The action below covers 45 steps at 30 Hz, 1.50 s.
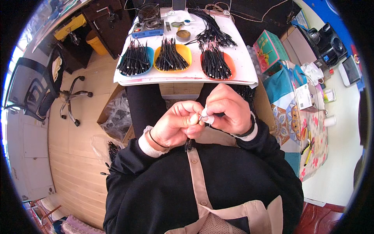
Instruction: The person repeatedly picks up black wires from a tray, attaches a small white connector to the end of each wire, and places the finished unit into a blue basket. The process is continuous and repetitive throughout the clip.
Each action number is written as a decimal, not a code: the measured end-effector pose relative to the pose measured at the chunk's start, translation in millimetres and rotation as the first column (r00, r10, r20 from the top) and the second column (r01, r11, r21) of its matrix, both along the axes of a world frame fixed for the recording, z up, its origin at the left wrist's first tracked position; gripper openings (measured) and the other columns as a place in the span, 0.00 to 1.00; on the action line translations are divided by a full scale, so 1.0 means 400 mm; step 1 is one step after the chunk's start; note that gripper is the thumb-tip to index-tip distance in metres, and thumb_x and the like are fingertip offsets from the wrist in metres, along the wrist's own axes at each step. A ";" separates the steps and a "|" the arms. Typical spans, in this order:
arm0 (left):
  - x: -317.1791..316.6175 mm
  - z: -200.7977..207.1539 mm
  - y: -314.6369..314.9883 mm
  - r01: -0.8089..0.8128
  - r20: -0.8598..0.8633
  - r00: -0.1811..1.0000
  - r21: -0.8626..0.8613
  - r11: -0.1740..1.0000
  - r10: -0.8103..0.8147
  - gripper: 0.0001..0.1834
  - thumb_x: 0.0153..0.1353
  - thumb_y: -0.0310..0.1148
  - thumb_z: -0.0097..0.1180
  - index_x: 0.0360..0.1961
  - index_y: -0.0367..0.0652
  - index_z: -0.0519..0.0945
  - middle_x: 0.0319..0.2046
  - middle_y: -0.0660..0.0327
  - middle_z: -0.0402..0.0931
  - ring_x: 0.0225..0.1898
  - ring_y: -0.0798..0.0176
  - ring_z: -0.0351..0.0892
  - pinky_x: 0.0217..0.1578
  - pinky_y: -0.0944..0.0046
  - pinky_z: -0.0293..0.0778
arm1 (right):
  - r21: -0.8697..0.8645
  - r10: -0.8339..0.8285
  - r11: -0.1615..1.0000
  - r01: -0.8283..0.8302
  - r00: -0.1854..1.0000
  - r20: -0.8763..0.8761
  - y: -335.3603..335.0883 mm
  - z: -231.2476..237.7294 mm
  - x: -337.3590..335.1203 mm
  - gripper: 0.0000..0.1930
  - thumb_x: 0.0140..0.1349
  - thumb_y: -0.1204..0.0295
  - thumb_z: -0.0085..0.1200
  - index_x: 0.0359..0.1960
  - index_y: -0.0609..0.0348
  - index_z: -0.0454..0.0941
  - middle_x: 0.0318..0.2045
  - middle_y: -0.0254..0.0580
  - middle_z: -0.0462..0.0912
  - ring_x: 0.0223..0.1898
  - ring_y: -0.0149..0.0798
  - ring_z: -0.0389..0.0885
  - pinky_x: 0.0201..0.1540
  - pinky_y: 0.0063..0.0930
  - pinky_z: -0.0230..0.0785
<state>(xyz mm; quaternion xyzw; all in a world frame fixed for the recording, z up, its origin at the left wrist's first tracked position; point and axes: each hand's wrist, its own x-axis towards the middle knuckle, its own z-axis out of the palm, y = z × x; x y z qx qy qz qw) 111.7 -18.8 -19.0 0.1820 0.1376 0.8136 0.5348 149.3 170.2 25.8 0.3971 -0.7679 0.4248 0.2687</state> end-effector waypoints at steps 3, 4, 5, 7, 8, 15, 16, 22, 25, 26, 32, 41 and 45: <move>0.015 0.015 -0.001 -0.195 -0.242 0.953 -0.040 0.980 0.180 0.09 0.64 0.29 0.55 0.41 0.33 0.77 0.24 0.62 0.74 0.24 0.73 0.68 0.25 0.73 0.62 | -0.246 0.067 0.968 -0.041 0.993 0.097 -0.026 -0.031 0.016 0.07 0.53 0.79 0.61 0.33 0.61 0.75 0.30 0.40 0.75 0.30 0.35 0.74 0.33 0.25 0.66; 0.018 0.019 -0.001 -0.278 -0.343 0.905 -0.035 0.960 0.250 0.09 0.64 0.29 0.56 0.41 0.33 0.77 0.25 0.62 0.75 0.24 0.73 0.69 0.25 0.73 0.63 | -0.348 0.107 0.936 -0.046 0.982 0.158 -0.034 -0.044 0.019 0.07 0.54 0.78 0.60 0.32 0.61 0.75 0.30 0.39 0.75 0.30 0.35 0.73 0.34 0.24 0.66; 0.016 0.024 -0.009 -0.420 -0.540 0.772 -0.038 0.907 0.335 0.08 0.63 0.26 0.56 0.40 0.32 0.78 0.27 0.60 0.77 0.27 0.73 0.73 0.29 0.73 0.68 | -0.407 0.154 0.910 -0.078 0.975 0.158 -0.041 -0.057 0.017 0.06 0.56 0.78 0.58 0.32 0.62 0.74 0.31 0.39 0.74 0.31 0.32 0.71 0.35 0.22 0.63; 0.012 0.033 -0.025 -0.561 -0.725 0.579 -0.024 0.827 0.372 0.07 0.63 0.22 0.55 0.40 0.31 0.80 0.30 0.60 0.79 0.29 0.74 0.74 0.32 0.73 0.71 | -0.440 0.182 0.896 -0.068 0.958 0.224 -0.040 -0.074 0.010 0.06 0.56 0.78 0.59 0.33 0.62 0.74 0.32 0.39 0.73 0.32 0.31 0.71 0.36 0.22 0.63; 0.011 0.034 -0.029 -0.608 -0.759 0.525 -0.017 0.794 0.386 0.06 0.63 0.21 0.55 0.40 0.31 0.80 0.31 0.60 0.79 0.30 0.74 0.74 0.31 0.74 0.70 | -0.459 0.205 0.886 -0.070 0.946 0.251 -0.039 -0.081 0.005 0.07 0.56 0.78 0.59 0.34 0.63 0.74 0.33 0.39 0.73 0.33 0.31 0.71 0.37 0.22 0.63; -0.021 0.024 -0.022 -0.585 -0.693 0.639 -0.157 0.796 0.333 0.06 0.62 0.21 0.56 0.39 0.31 0.81 0.30 0.61 0.79 0.29 0.74 0.74 0.31 0.74 0.70 | -0.317 0.120 0.948 -0.040 0.964 0.237 0.001 -0.085 -0.028 0.06 0.57 0.79 0.59 0.34 0.62 0.75 0.33 0.39 0.76 0.30 0.30 0.72 0.31 0.20 0.65; -0.028 0.020 -0.019 -0.577 -0.677 0.657 -0.168 0.799 0.332 0.06 0.62 0.21 0.56 0.39 0.31 0.81 0.30 0.62 0.79 0.29 0.74 0.74 0.31 0.74 0.70 | -0.324 0.097 0.946 -0.013 0.964 0.246 -0.001 -0.091 -0.037 0.05 0.57 0.80 0.59 0.33 0.62 0.75 0.32 0.39 0.76 0.30 0.30 0.72 0.31 0.20 0.65; -0.097 0.028 0.011 -0.570 -0.632 0.705 -0.236 0.787 0.321 0.07 0.63 0.22 0.55 0.41 0.31 0.80 0.29 0.63 0.78 0.29 0.75 0.73 0.31 0.76 0.70 | -0.573 0.220 0.815 0.087 0.868 0.445 -0.015 -0.145 -0.084 0.06 0.59 0.78 0.57 0.37 0.64 0.74 0.36 0.38 0.73 0.33 0.27 0.71 0.36 0.18 0.64; -0.169 0.094 0.018 -0.651 -0.774 0.581 -0.257 0.714 0.251 0.07 0.65 0.21 0.53 0.41 0.31 0.80 0.28 0.63 0.78 0.29 0.75 0.73 0.32 0.75 0.71 | -0.675 0.332 0.727 0.123 0.798 0.504 0.007 -0.173 -0.115 0.12 0.60 0.74 0.58 0.44 0.67 0.74 0.43 0.39 0.72 0.38 0.28 0.70 0.43 0.20 0.65; -0.200 0.126 0.017 -0.705 -0.820 0.534 -0.298 0.643 0.206 0.06 0.64 0.22 0.53 0.40 0.32 0.79 0.28 0.63 0.78 0.29 0.75 0.74 0.33 0.75 0.71 | -0.713 0.344 0.688 0.131 0.808 0.479 0.006 -0.188 -0.129 0.13 0.63 0.70 0.55 0.43 0.66 0.74 0.41 0.40 0.74 0.37 0.30 0.72 0.44 0.23 0.67; -0.534 0.201 0.131 -0.874 -0.969 -0.141 0.027 0.486 -0.201 0.06 0.62 0.25 0.54 0.34 0.33 0.80 0.25 0.60 0.79 0.27 0.71 0.77 0.29 0.71 0.72 | -0.416 0.284 0.909 0.017 0.705 0.649 0.017 -0.283 -0.166 0.09 0.66 0.70 0.50 0.34 0.64 0.78 0.32 0.42 0.79 0.34 0.36 0.79 0.39 0.28 0.71; -0.850 -0.015 0.277 -0.779 -0.689 -0.497 0.087 0.621 -0.528 0.06 0.57 0.29 0.57 0.31 0.37 0.80 0.28 0.52 0.78 0.33 0.48 0.79 0.36 0.55 0.74 | -0.334 0.248 0.940 0.073 0.525 0.814 0.050 -0.387 -0.184 0.05 0.63 0.75 0.51 0.35 0.63 0.78 0.30 0.41 0.79 0.29 0.35 0.77 0.32 0.26 0.69; -0.885 -0.052 0.287 -0.799 -0.601 -0.529 0.116 0.590 -0.599 0.05 0.56 0.29 0.57 0.31 0.38 0.80 0.34 0.54 0.74 0.35 0.48 0.78 0.36 0.54 0.74 | -0.341 0.254 0.934 0.109 0.469 0.846 0.067 -0.402 -0.192 0.05 0.63 0.75 0.51 0.36 0.63 0.78 0.30 0.41 0.80 0.31 0.36 0.79 0.36 0.26 0.71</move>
